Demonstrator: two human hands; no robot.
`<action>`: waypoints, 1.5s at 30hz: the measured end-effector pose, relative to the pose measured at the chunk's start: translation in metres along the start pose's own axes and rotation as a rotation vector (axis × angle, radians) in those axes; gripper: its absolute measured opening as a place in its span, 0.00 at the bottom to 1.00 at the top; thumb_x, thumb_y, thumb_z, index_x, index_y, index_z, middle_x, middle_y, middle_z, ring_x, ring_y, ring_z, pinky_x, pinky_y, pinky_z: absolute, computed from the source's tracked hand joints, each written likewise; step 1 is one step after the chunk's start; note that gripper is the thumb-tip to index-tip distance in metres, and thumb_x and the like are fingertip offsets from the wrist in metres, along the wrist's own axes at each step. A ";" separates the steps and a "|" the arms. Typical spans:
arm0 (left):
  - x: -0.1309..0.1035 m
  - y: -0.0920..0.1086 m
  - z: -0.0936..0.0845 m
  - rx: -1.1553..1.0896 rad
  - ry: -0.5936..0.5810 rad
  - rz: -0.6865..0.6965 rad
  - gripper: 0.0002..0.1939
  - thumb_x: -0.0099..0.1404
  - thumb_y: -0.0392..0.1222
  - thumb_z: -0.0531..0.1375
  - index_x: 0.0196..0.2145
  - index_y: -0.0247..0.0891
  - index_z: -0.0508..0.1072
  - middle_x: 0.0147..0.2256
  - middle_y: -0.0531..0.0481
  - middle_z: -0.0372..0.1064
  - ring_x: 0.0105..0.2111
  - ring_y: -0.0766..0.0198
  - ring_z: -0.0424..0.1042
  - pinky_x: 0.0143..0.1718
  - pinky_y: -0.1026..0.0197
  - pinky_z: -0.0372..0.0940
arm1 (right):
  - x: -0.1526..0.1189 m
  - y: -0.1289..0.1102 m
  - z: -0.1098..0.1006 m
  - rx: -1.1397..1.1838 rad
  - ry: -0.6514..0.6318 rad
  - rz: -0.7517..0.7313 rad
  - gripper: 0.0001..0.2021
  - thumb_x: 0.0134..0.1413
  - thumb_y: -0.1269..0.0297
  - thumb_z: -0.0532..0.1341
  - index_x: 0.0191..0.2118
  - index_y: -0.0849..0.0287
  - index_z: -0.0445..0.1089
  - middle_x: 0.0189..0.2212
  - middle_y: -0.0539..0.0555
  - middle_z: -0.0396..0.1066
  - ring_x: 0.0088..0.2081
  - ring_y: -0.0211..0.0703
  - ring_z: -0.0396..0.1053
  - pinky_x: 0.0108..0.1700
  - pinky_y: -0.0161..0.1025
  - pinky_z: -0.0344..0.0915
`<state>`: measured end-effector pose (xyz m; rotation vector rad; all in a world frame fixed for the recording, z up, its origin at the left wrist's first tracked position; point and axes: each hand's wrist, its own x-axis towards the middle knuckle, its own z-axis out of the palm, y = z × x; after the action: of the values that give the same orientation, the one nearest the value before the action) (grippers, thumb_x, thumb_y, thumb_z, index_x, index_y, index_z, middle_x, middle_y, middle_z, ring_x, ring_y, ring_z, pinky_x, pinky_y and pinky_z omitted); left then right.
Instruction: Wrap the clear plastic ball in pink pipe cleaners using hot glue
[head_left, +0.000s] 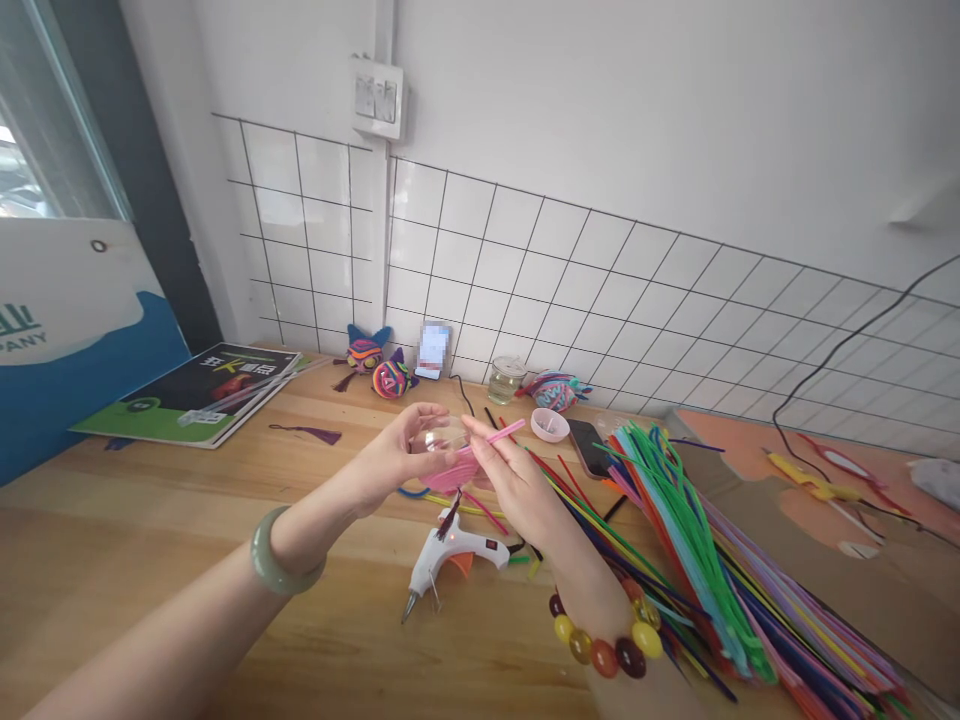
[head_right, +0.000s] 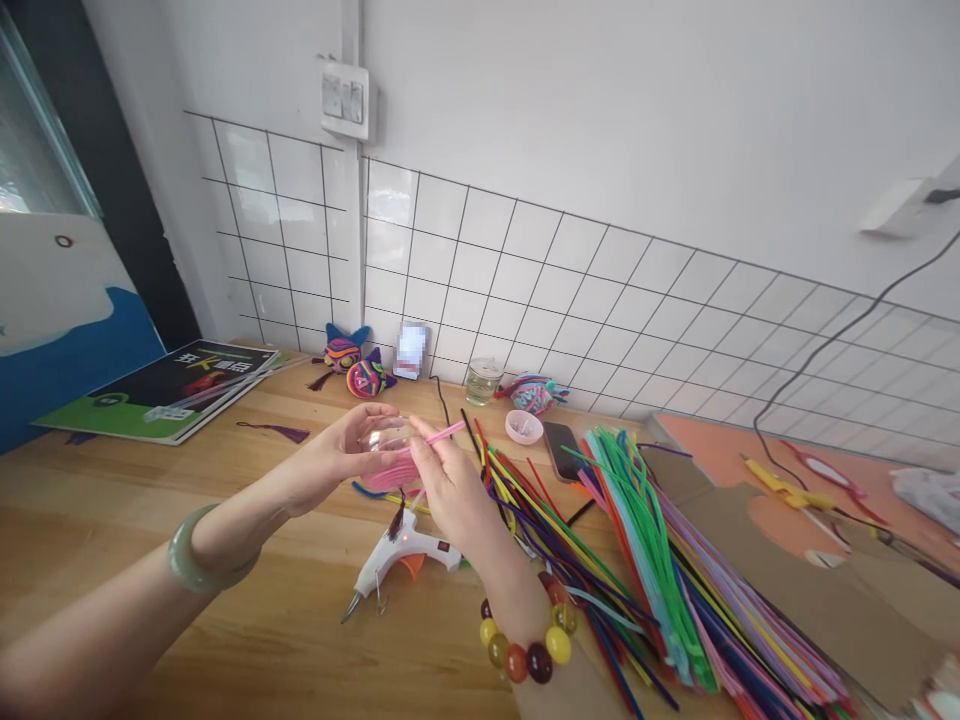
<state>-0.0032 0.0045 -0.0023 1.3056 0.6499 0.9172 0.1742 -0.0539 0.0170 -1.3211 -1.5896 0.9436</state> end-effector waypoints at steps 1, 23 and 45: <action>0.000 -0.001 0.001 -0.013 0.009 -0.003 0.29 0.53 0.42 0.71 0.50 0.41 0.65 0.57 0.39 0.62 0.51 0.54 0.69 0.45 0.56 0.65 | 0.000 0.000 0.001 -0.001 -0.001 -0.001 0.28 0.65 0.45 0.52 0.64 0.53 0.62 0.64 0.53 0.61 0.66 0.49 0.56 0.68 0.49 0.50; 0.002 0.030 -0.033 -0.485 -0.054 0.104 0.17 0.62 0.43 0.63 0.49 0.41 0.75 0.49 0.45 0.71 0.45 0.57 0.71 0.41 0.58 0.70 | 0.030 0.070 0.001 -0.728 -0.708 0.251 0.21 0.35 0.67 0.70 0.13 0.59 0.54 0.12 0.41 0.46 0.19 0.32 0.47 0.24 0.35 0.41; 0.003 0.033 -0.041 -0.396 0.021 0.273 0.21 0.57 0.42 0.67 0.48 0.41 0.71 0.50 0.44 0.69 0.50 0.52 0.69 0.43 0.56 0.68 | 0.005 0.022 -0.050 0.148 -0.264 0.013 0.22 0.57 0.41 0.57 0.36 0.58 0.64 0.20 0.46 0.66 0.16 0.32 0.59 0.19 0.32 0.52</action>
<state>-0.0424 0.0287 0.0233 1.0414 0.2865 1.2139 0.2283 -0.0437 0.0150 -1.1422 -1.6720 1.2601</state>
